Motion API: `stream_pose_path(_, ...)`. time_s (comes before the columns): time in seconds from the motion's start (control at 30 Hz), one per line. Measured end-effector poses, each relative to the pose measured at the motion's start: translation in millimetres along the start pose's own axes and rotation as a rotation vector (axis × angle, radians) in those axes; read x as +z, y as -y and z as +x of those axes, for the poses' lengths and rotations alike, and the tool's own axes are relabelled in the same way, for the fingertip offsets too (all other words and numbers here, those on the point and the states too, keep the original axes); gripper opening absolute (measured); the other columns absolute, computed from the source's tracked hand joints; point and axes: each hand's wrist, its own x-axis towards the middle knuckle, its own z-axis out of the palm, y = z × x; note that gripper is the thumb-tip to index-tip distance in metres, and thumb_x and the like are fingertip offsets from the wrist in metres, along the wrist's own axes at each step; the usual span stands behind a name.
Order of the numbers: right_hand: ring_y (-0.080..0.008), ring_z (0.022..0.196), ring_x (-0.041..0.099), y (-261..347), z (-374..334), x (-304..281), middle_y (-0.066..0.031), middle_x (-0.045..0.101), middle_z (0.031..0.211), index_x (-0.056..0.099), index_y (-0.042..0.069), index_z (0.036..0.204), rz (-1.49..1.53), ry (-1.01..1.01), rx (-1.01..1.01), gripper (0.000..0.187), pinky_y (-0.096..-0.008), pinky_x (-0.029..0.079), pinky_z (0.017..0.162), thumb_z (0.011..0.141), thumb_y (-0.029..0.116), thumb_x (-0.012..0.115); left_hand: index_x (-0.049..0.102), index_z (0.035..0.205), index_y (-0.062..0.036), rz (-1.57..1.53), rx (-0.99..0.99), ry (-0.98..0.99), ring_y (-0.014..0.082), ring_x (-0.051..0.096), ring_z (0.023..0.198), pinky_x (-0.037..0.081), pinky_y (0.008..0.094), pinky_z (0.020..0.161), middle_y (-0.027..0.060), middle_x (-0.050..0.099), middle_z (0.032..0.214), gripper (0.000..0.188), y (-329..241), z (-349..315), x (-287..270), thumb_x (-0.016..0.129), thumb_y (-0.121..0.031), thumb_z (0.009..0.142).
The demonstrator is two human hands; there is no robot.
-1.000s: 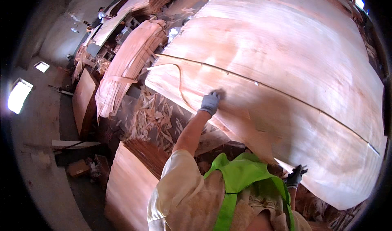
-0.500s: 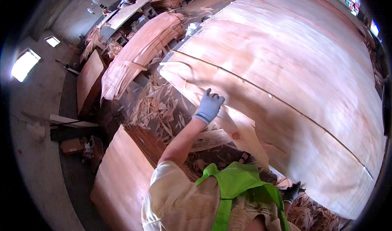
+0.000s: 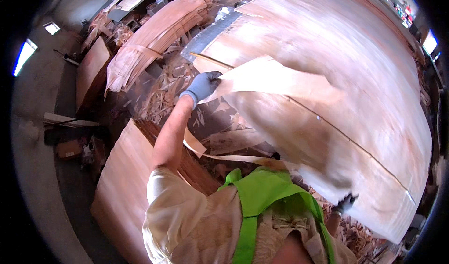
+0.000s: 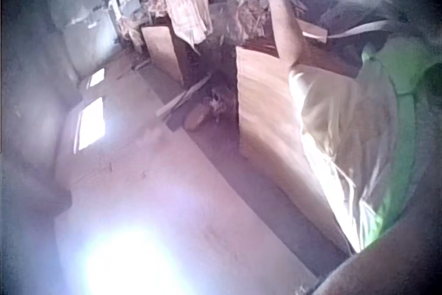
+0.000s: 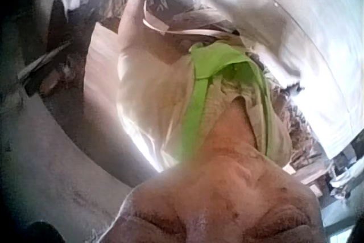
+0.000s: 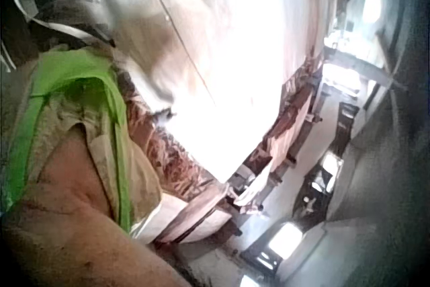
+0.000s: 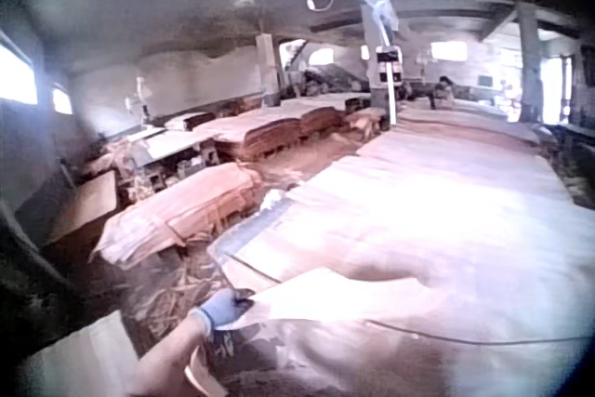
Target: The person handles large wood veneers, pulling them from a stack, laying them across a workbench, and using a small blade to trim edges and remove imperfections before restacking them.
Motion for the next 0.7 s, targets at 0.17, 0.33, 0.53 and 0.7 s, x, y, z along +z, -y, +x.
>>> stream_pose_path(0.17,-0.0113,0.081,0.055,166,-111,154,-0.006,0.06,0.104,0.057,0.001,0.113,-0.08,0.512,-0.641,0.028,-0.0237,0.046,0.071,0.085,0.005,0.059,0.06,0.111,0.0029,-0.309,-0.035,0.226,0.0093,0.055,0.082,0.046,0.0248,0.078,0.0033,0.066,0.094,0.024,-10,-9,-9,0.057,-0.005,0.088)
stream_pose_path(0.33,-0.0189,0.118,0.049,306,-235,271,-0.0073,0.04,0.139,0.048,0.006,0.126,-0.046,0.913,-1.156,0.057,-0.0302,0.046,0.091,0.074,0.001,0.071,0.059,0.113,0.0032,-0.358,-0.021,0.266,0.0086,0.054,0.087,0.045,0.0238,0.08,0.0038,0.066,0.099,0.026,-27,-13,-24,0.057,-0.005,0.089)
stream_pose_path(0.53,-0.0159,0.097,0.059,348,-270,421,-0.0078,0.061,0.111,0.059,0.002,0.11,-0.164,1.343,-1.022,0.035,-0.0275,0.049,0.081,0.078,0.011,0.071,0.057,0.118,0.0019,-0.474,-0.022,0.238,0.0101,0.055,0.089,0.045,0.0234,0.082,0.0062,0.065,0.101,0.029,18,-9,-38,0.053,-0.005,0.09)
stream_pose_path(0.7,-0.0082,0.074,0.054,394,-303,513,-0.0006,0.063,0.084,0.064,-0.001,0.087,-0.127,1.378,-1.187,0.009,-0.0244,0.046,0.068,0.082,0.006,0.065,0.052,0.123,0.0016,-1.278,-0.119,0.285,0.0148,0.055,0.103,0.044,0.0288,0.092,0.0087,0.059,0.117,0.042,109,-1,-38,0.044,-0.03,0.097)
